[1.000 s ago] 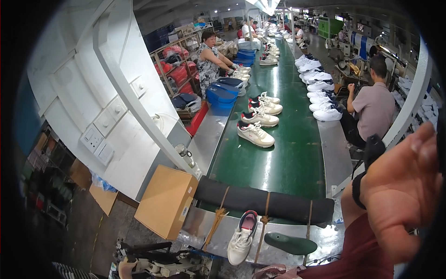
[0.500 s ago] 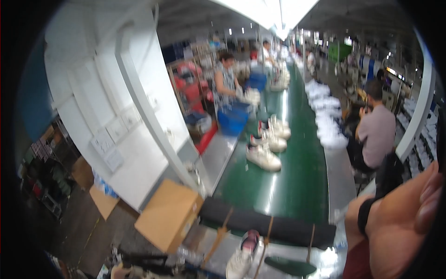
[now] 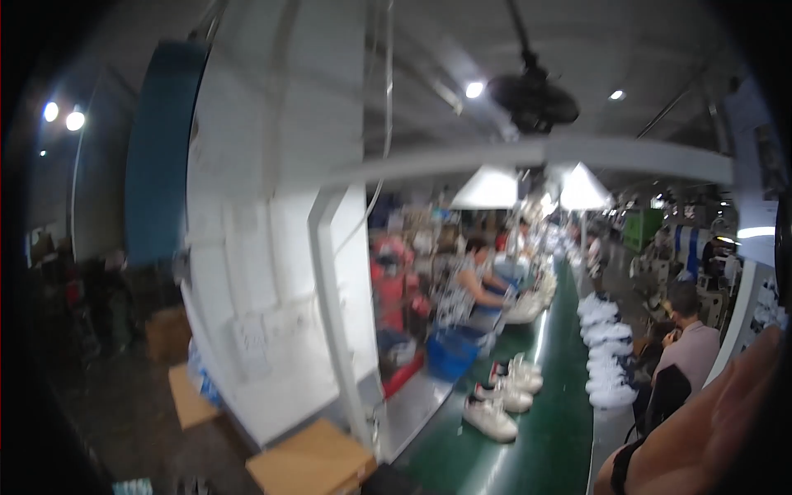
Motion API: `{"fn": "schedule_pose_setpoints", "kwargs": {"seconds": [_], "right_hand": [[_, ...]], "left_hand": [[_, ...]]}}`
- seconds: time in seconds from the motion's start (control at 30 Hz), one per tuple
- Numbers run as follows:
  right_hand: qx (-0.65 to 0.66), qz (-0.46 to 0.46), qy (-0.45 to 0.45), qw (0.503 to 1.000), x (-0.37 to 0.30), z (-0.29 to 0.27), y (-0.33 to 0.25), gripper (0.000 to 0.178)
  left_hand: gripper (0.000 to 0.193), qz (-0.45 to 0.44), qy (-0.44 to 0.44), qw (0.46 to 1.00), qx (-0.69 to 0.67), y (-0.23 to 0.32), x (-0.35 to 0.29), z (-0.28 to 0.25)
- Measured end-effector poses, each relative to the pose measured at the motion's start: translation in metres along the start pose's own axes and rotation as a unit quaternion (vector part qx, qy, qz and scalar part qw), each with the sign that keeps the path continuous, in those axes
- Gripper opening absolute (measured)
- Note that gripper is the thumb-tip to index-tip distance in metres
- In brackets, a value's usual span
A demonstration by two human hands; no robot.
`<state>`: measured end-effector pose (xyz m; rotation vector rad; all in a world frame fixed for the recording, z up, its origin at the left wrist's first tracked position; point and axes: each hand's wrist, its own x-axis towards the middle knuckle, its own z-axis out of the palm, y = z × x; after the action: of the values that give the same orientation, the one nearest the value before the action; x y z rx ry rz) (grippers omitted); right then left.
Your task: The recorder is seen putting green shoe molds into the shoes on the conveyor belt and passing them to another worker.
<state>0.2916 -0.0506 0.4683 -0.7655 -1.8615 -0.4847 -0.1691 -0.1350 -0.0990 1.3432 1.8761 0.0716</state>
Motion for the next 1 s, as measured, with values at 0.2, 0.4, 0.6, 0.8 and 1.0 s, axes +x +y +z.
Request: {"fn": "schedule_pose_setpoints", "kwargs": {"seconds": [0.2, 0.4, 0.6, 0.8, 1.0], "right_hand": [[0.097, -0.039, -0.09, 0.99, 0.02, 0.041, 0.011, 0.043], [0.274, -0.094, -0.212, 0.933, 0.053, 0.157, -0.045, 0.042], [0.373, -0.127, -0.274, 0.877, 0.081, 0.232, -0.142, 0.041], [0.448, -0.032, 0.061, 0.891, 0.03, 0.311, -0.25, 0.058], [0.396, 0.198, -0.095, 0.892, -0.093, 0.353, -0.314, 0.031]], "left_hand": [[0.051, -0.097, -0.013, 0.995, -0.027, -0.035, -0.058, -0.008], [0.047, -0.115, 0.03, 0.992, -0.047, -0.106, -0.073, 0.009], [0.055, -0.098, 0.137, 0.981, -0.093, -0.18, -0.128, -0.016], [0.091, -0.135, 0.248, 0.925, 0.255, -0.281, -0.155, -0.218], [0.111, -0.276, 0.083, 0.939, 0.185, -0.413, -0.129, -0.299]]}}
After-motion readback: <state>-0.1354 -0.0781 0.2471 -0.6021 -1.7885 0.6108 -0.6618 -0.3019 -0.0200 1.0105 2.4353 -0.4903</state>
